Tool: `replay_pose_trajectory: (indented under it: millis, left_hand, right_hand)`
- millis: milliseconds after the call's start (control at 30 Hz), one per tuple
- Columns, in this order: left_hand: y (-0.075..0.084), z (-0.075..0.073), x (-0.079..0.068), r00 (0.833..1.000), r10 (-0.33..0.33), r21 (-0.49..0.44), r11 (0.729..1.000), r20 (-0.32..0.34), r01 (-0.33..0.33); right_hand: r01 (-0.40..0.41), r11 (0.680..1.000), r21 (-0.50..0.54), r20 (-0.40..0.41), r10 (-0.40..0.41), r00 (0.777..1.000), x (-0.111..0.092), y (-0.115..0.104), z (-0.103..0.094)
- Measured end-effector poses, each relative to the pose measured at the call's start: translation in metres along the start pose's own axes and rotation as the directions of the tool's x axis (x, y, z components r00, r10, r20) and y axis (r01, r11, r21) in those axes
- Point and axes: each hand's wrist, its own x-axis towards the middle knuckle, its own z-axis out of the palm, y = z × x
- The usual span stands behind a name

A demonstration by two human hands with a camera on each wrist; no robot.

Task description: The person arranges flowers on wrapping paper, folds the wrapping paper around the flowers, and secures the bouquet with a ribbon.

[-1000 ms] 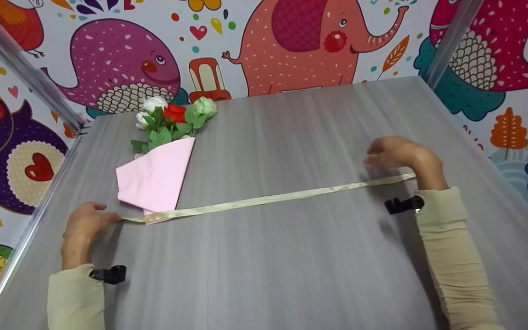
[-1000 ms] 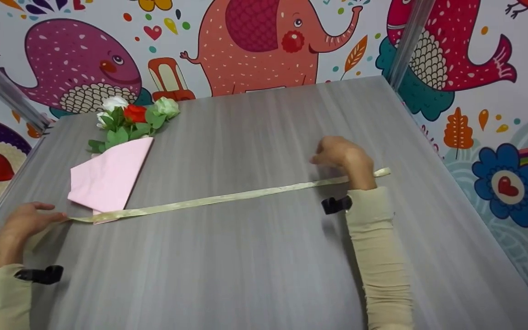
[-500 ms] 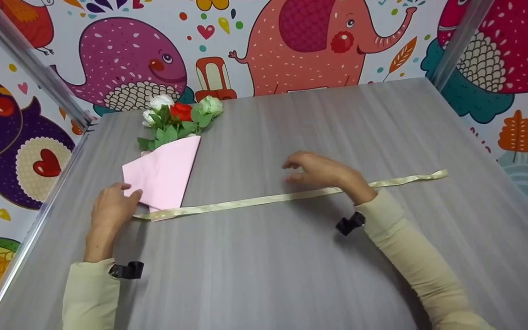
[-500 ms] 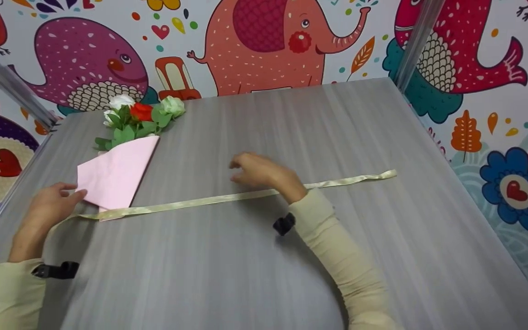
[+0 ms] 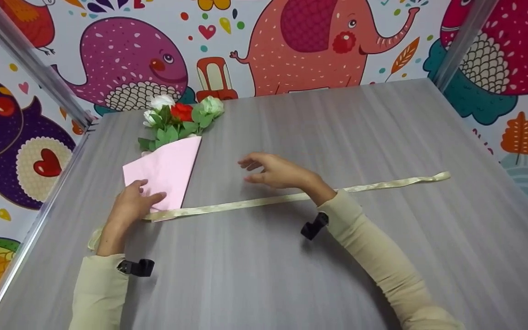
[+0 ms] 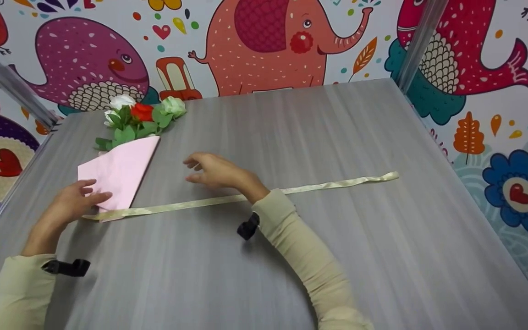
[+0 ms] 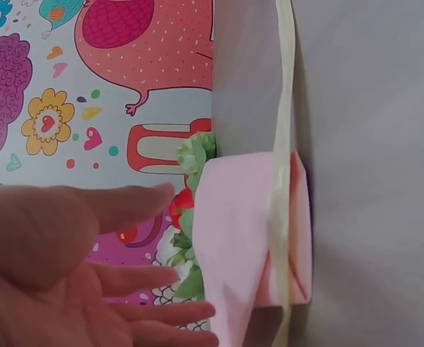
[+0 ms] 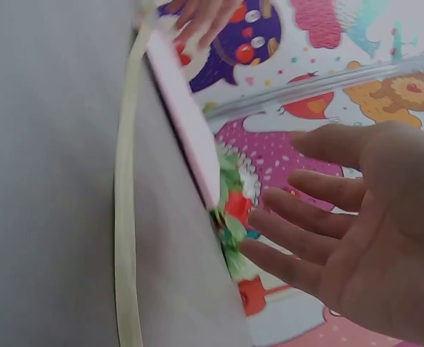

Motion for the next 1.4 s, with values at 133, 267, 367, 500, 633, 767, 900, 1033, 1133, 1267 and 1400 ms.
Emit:
replay_pose_trajectory:
  millis: [133, 267, 367, 500, 633, 767, 900, 1033, 1133, 1267, 1400]
  left_hand:
    - [0.001, 0.000, 0.006, 0.999, -0.024, -0.042, 0.999, -0.029, 0.023]
    - [0.002, 0.000, 0.013, 0.994, -0.068, -0.110, 0.992, -0.091, 0.057]
    - [0.003, 0.000, 0.019, 0.987, -0.115, -0.162, 0.982, -0.113, 0.096]
    - [0.003, 0.000, 0.028, 0.981, -0.145, -0.206, 0.972, -0.131, 0.116]
    - [-0.003, 0.000, 0.036, 0.984, -0.125, -0.235, 0.968, -0.126, 0.093]
    - [-0.010, 0.000, 0.043, 0.990, -0.127, -0.225, 0.968, -0.056, 0.112]
    - [-0.010, 0.001, 0.047, 0.989, -0.146, -0.208, 0.968, -0.010, 0.140]
    - [-0.010, 0.002, 0.051, 0.985, -0.174, -0.219, 0.961, 0.008, 0.172]
    - [-0.011, 0.003, 0.053, 0.983, -0.183, -0.245, 0.952, 0.021, 0.183]
    - [-0.012, 0.003, 0.055, 0.986, -0.163, -0.296, 0.941, 0.032, 0.166]
    - [-0.013, 0.003, 0.055, 0.990, -0.138, -0.360, 0.924, 0.012, 0.133]
  right_hand:
    - [0.008, 0.995, 0.098, 0.012, -0.009, 1.000, 0.015, -0.007, 0.012]
    - [0.006, 0.971, 0.239, 0.010, -0.008, 1.000, 0.036, -0.010, 0.033]
    - [-0.031, 0.931, 0.363, 0.008, 0.030, 1.000, 0.053, -0.013, 0.052]
    - [-0.108, 0.899, 0.425, 0.006, 0.117, 0.993, 0.071, -0.019, 0.074]
    - [-0.194, 0.852, 0.486, 0.026, 0.208, 0.978, 0.085, -0.028, 0.091]
    - [-0.247, 0.716, 0.653, 0.085, 0.254, 0.963, 0.099, -0.034, 0.105]
    - [-0.244, 0.532, 0.811, 0.123, 0.252, 0.960, 0.112, -0.036, 0.116]
    - [-0.251, 0.390, 0.886, 0.148, 0.275, 0.950, 0.123, -0.035, 0.122]
    - [-0.261, 0.337, 0.905, 0.162, 0.295, 0.942, 0.129, -0.034, 0.123]
    - [-0.251, 0.303, 0.919, 0.168, 0.275, 0.947, 0.135, -0.034, 0.120]
    - [-0.246, 0.261, 0.933, 0.185, 0.237, 0.954, 0.139, -0.037, 0.120]
